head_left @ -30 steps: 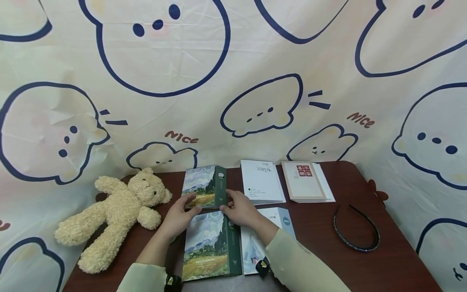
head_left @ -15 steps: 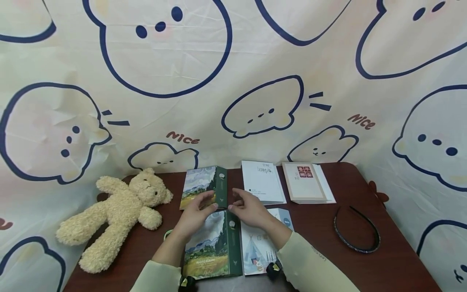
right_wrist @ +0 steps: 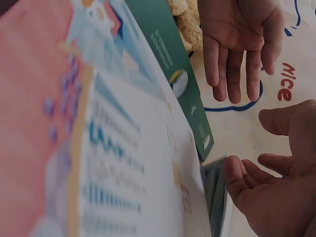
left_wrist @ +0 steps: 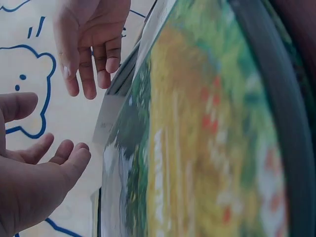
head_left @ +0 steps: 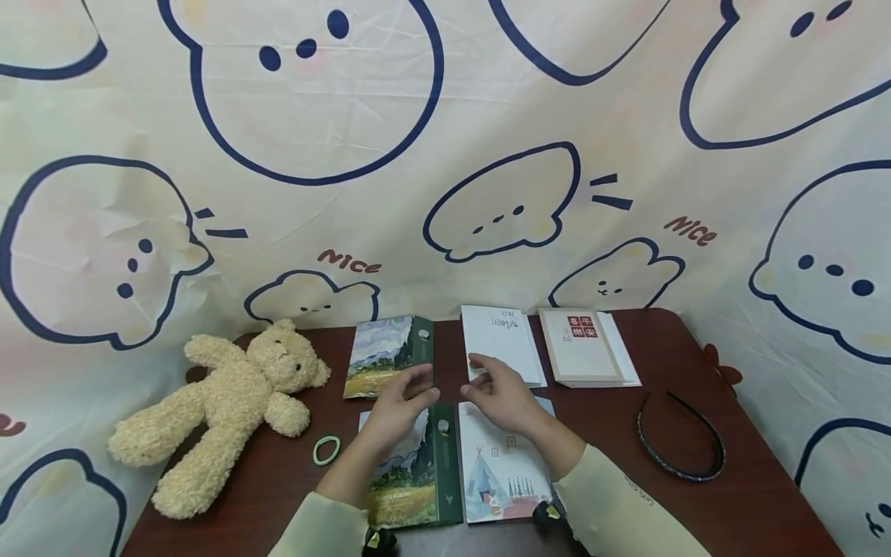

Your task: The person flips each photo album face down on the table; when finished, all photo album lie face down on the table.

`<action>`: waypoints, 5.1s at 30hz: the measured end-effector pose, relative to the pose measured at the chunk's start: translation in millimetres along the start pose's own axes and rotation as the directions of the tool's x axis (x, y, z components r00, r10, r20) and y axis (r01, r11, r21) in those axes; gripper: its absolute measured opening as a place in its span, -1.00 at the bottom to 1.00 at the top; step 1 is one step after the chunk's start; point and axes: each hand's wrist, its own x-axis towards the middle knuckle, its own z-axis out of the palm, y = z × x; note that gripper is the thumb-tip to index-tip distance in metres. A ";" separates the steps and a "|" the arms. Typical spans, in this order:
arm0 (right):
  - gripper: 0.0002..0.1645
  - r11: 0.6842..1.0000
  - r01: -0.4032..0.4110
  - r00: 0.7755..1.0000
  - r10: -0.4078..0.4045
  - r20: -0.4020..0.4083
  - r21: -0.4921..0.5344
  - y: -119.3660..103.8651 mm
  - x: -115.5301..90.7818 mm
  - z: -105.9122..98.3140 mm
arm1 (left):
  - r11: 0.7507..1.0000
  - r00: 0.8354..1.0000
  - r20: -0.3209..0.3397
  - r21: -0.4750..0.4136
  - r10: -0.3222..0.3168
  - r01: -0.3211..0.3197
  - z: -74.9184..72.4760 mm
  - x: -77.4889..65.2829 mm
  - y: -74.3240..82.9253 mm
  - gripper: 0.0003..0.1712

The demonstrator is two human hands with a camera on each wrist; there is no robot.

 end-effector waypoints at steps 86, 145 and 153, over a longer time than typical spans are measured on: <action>-0.17 0.930 -0.131 0.990 0.143 0.010 -0.342 29.8 11.4 -28.3 | 0.989 0.998 0.021 -0.134 -0.055 0.057 50.5 22.1 3.1 -0.18; -0.22 0.999 -0.026 0.999 0.028 0.047 -0.037 -3.5 23.4 3.0 | 0.995 0.989 -0.142 -0.094 0.032 -0.046 10.1 8.2 29.0 -0.40; -0.23 0.996 -0.067 0.997 0.065 0.037 0.053 -4.9 24.3 9.0 | 0.998 0.988 -0.144 -0.029 0.050 -0.055 10.9 9.5 36.1 -0.43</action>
